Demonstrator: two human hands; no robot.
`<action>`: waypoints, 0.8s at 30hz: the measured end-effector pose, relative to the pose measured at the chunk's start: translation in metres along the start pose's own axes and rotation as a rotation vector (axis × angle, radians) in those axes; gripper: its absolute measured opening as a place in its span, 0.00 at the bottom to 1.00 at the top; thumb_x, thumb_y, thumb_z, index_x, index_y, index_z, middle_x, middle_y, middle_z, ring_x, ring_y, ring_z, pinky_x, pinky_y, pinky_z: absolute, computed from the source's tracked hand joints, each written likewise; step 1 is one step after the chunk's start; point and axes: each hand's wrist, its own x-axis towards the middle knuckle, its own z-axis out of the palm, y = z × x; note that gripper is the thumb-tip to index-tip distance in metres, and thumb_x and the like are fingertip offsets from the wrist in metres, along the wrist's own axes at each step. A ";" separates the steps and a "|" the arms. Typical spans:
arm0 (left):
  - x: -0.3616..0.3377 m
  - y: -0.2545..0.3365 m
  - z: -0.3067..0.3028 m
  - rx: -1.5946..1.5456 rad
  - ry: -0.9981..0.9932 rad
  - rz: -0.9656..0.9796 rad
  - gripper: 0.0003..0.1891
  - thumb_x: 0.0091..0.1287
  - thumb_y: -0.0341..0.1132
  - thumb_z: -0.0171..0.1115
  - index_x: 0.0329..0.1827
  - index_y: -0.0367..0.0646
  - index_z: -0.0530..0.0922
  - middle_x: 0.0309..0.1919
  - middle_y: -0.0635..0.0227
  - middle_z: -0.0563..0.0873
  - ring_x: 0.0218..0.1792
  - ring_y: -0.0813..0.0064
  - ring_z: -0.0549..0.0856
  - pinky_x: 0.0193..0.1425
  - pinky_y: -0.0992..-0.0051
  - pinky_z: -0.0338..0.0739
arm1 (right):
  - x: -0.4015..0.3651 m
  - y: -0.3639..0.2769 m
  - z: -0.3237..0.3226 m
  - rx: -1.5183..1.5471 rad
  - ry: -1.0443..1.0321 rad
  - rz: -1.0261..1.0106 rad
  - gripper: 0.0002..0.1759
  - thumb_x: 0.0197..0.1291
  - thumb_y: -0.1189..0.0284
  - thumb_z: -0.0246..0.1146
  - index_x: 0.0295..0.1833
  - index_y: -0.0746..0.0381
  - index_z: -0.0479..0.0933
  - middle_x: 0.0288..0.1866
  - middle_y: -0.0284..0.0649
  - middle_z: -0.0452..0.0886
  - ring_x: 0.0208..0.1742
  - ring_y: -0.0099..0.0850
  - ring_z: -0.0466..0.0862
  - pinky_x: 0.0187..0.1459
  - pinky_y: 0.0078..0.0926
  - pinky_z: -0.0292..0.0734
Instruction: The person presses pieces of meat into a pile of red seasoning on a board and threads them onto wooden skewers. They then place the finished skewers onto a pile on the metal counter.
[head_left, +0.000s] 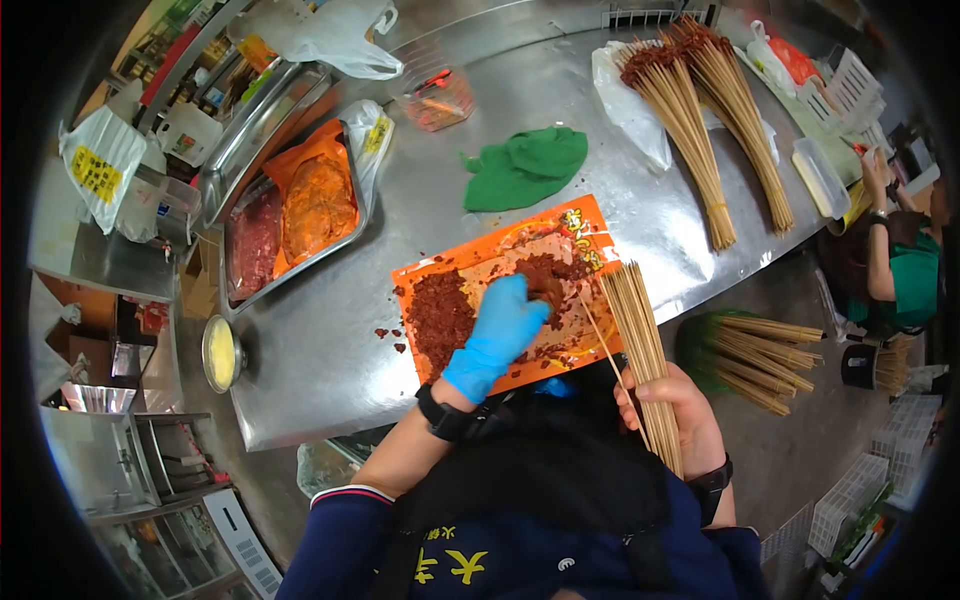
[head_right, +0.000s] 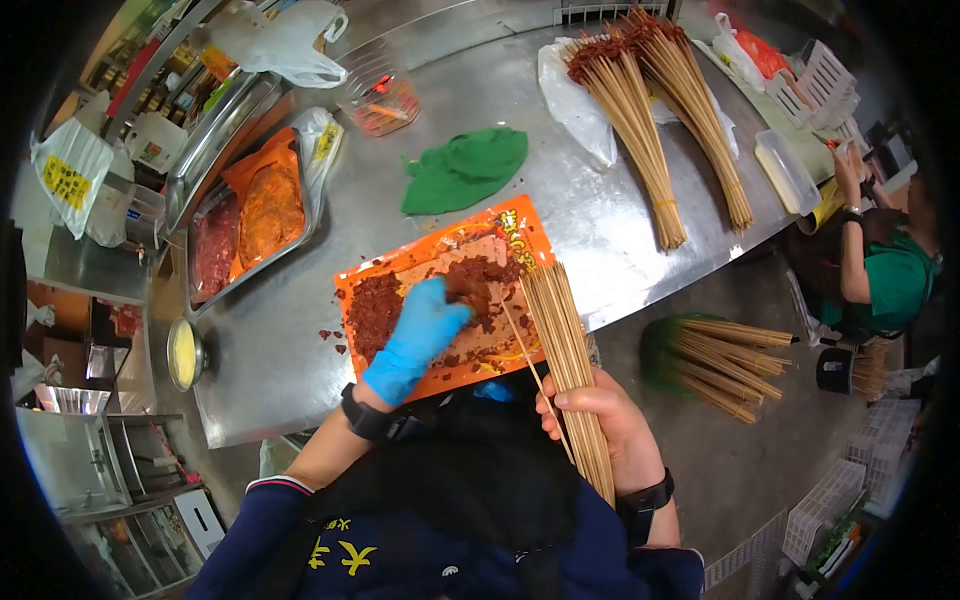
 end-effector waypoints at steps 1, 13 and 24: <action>-0.005 0.002 -0.010 -0.482 -0.075 -0.240 0.10 0.56 0.25 0.53 0.40 0.35 0.78 0.33 0.64 0.83 0.29 0.73 0.82 0.31 0.73 0.76 | 0.000 0.000 0.003 -0.017 -0.016 0.010 0.16 0.43 0.74 0.61 0.41 0.66 0.72 0.31 0.44 0.77 0.27 0.29 0.79 0.28 0.24 0.77; -0.034 -0.004 -0.023 -1.336 0.011 -0.223 0.18 0.63 0.26 0.48 0.57 0.33 0.67 0.46 0.62 0.80 0.43 0.72 0.82 0.44 0.74 0.79 | 0.012 -0.003 0.028 -0.135 -0.039 0.127 0.13 0.44 0.75 0.61 0.38 0.65 0.74 0.31 0.42 0.78 0.27 0.29 0.80 0.29 0.23 0.78; -0.033 -0.023 -0.026 -1.261 -0.004 -0.211 0.18 0.65 0.25 0.45 0.59 0.34 0.66 0.51 0.62 0.77 0.49 0.72 0.79 0.50 0.72 0.76 | 0.013 -0.002 0.030 -0.138 -0.070 0.121 0.13 0.43 0.75 0.61 0.38 0.66 0.74 0.31 0.42 0.78 0.27 0.30 0.80 0.29 0.25 0.77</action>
